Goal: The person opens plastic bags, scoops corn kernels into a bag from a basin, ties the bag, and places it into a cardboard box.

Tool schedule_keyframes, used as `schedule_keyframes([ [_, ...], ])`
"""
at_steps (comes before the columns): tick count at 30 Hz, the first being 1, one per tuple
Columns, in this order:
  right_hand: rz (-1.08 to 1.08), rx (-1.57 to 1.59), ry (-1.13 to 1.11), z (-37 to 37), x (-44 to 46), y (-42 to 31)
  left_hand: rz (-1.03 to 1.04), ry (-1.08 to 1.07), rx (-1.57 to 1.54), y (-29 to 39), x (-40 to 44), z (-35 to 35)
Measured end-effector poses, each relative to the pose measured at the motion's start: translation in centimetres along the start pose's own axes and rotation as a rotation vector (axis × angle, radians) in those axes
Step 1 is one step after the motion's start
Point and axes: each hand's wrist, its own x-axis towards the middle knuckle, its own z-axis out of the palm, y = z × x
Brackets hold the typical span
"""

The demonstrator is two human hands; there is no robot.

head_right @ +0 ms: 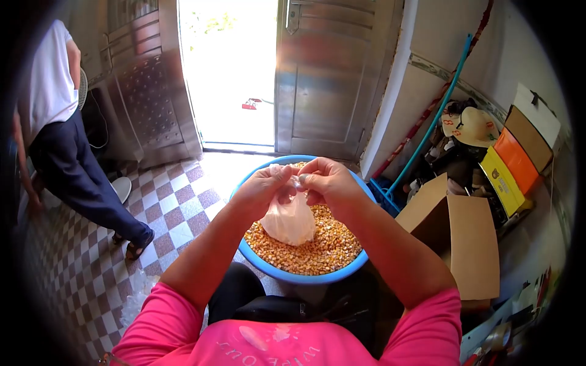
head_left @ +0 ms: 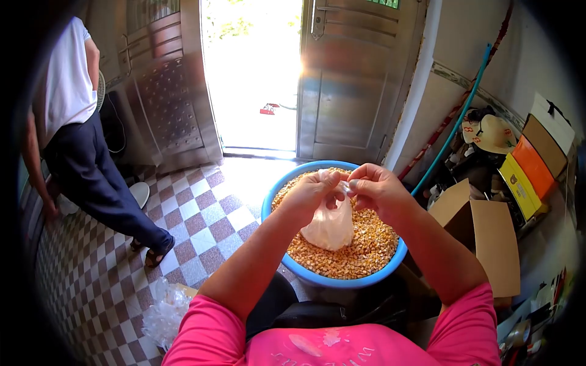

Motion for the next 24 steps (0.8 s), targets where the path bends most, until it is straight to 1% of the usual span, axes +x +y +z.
schedule_keyframes([
  [2,-0.012,-0.014,-0.037,0.2,-0.2,0.8,0.001,-0.01,-0.012,0.1,0.1,-0.2],
  [4,-0.128,-0.31,-0.101,0.2,-0.4,1.3,0.001,-0.018,-0.025,0.1,-0.1,-0.3],
  [7,-0.122,-0.392,-0.085,-0.1,-0.6,1.5,0.001,-0.036,0.0,0.5,-0.5,0.0],
  [8,-0.136,-0.425,-0.071,-0.3,-0.6,1.5,-0.01,-0.009,-0.003,0.7,-0.7,0.2],
  [9,-0.228,-0.412,0.007,-0.9,0.0,2.1,-0.02,0.018,-0.005,0.9,-0.8,0.4],
  [10,-0.228,-0.412,0.007,-0.9,0.1,2.0,-0.021,0.018,-0.005,1.0,-0.9,0.6],
  [12,-0.218,-0.24,0.005,-1.0,0.6,1.5,-0.019,-0.021,0.181,1.2,-1.0,0.9],
  [13,-0.155,-0.172,-0.087,-1.1,0.9,1.6,-0.02,-0.023,0.181,1.3,-1.0,1.2],
  [14,-0.156,-0.171,-0.084,-1.3,1.1,2.0,-0.014,-0.004,0.226,1.4,-1.1,1.6],
  [16,0.077,-0.011,-0.184,-1.9,1.7,2.8,-0.007,0.013,0.272,1.3,-1.1,1.9],
  [18,0.053,-0.021,-0.192,-2.2,2.1,3.8,0.205,0.199,0.614,1.1,-1.0,2.1],
  [19,0.054,-0.059,-0.187,-2.0,1.8,3.7,0.215,0.254,0.683,1.0,-1.0,2.0],
  [20,0.056,-0.096,-0.182,-1.8,1.7,3.6,0.212,0.257,0.683,0.6,-0.9,2.0],
  [22,0.058,-0.094,-0.196,-1.6,1.6,3.5,0.468,0.318,0.899,-0.3,-0.7,1.7],
  [23,0.057,-0.093,-0.207,-1.5,1.6,3.4,0.467,0.316,0.899,-0.7,-0.5,1.5],
  [24,0.058,-0.092,-0.205,-1.3,1.5,3.2,0.513,0.352,0.92,-1.1,-0.3,1.3],
])
